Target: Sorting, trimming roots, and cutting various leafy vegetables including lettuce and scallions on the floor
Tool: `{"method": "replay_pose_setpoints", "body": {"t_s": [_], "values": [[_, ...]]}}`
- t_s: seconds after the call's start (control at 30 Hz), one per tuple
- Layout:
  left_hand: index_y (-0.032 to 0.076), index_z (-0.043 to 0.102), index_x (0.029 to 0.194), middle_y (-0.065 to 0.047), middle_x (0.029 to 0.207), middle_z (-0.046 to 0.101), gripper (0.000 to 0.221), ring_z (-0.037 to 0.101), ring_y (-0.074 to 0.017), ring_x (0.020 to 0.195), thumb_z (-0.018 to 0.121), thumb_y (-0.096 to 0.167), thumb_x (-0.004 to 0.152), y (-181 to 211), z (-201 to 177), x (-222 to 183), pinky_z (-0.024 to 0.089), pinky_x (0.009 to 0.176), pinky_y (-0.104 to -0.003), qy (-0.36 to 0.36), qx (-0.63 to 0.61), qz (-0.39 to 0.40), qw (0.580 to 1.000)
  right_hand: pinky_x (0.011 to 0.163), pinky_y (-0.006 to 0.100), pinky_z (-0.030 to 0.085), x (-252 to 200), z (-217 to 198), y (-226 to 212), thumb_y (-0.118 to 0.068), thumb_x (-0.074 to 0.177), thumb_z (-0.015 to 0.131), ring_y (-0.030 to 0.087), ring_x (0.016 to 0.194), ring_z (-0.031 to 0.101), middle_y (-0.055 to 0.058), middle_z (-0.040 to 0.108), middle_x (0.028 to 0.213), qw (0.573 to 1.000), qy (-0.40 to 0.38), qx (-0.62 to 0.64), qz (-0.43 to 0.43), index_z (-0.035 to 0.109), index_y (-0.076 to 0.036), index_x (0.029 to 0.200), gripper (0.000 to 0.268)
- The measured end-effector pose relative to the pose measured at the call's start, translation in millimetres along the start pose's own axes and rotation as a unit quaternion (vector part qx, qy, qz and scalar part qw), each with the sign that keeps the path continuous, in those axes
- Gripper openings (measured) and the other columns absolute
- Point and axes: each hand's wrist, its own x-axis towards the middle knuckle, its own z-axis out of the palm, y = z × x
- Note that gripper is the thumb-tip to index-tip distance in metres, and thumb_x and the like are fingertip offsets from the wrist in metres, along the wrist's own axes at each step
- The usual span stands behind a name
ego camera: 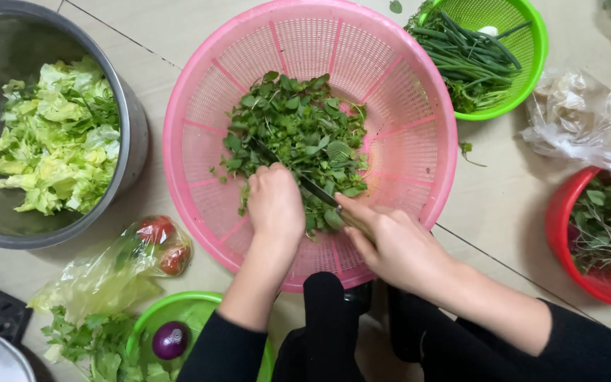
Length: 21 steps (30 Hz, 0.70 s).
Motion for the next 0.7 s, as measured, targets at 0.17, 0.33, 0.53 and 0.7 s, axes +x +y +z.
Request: {"method": "replay_pose_setpoints", "body": {"t_s": [0.17,0.33,0.53,0.7], "values": [[-0.012,0.068,0.121,-0.033,0.109,0.069,0.033,0.069,-0.0528,0.107,0.057,-0.009,0.091,-38.3,-55.2,-7.5,0.057,0.094,-0.061,-0.052,-0.071,-0.026,0.996,0.093,0.054,0.062,-33.0,-24.8,2.1,-0.009,0.089,0.07,0.042,0.112,0.076,0.019,0.083,0.116,0.992,0.084,0.088,-0.029,0.067,-0.013,0.144,0.056],[-0.009,0.04,0.154,-0.031,0.142,0.06,0.074,0.065,-0.0421,0.125,0.065,0.0,0.085,-36.8,-122.2,0.7,0.05,0.112,-0.051,-0.173,-0.183,-0.069,0.965,0.067,0.026,0.057,-84.5,-20.3,69.0,-0.002,0.082,0.073,0.014,0.079,0.074,0.006,0.083,0.108,0.968,0.185,0.167,-0.025,0.059,-0.01,0.148,0.067],[0.015,0.005,0.171,-0.025,0.173,0.005,0.128,0.015,-0.045,0.155,0.092,0.032,0.079,-7.2,-86.7,28.0,0.02,0.122,-0.072,-0.298,-0.089,-0.056,0.949,0.099,0.036,0.053,-152.4,42.6,146.6,0.016,0.086,0.067,0.029,0.112,0.065,0.028,0.06,0.135,0.903,0.403,0.146,-0.027,0.039,0.009,0.149,0.07],[0.018,-0.003,0.171,-0.036,0.172,-0.002,0.149,0.027,-0.0573,0.149,0.104,0.038,0.068,-4.5,-8.1,48.4,0.039,0.105,-0.08,-0.18,-0.093,0.004,0.979,0.098,0.041,0.05,-168.4,161.8,316.2,0.019,0.086,0.065,0.031,0.109,0.059,0.023,0.051,0.135,0.844,0.493,0.182,0.104,0.044,0.0,0.14,0.062]]}}
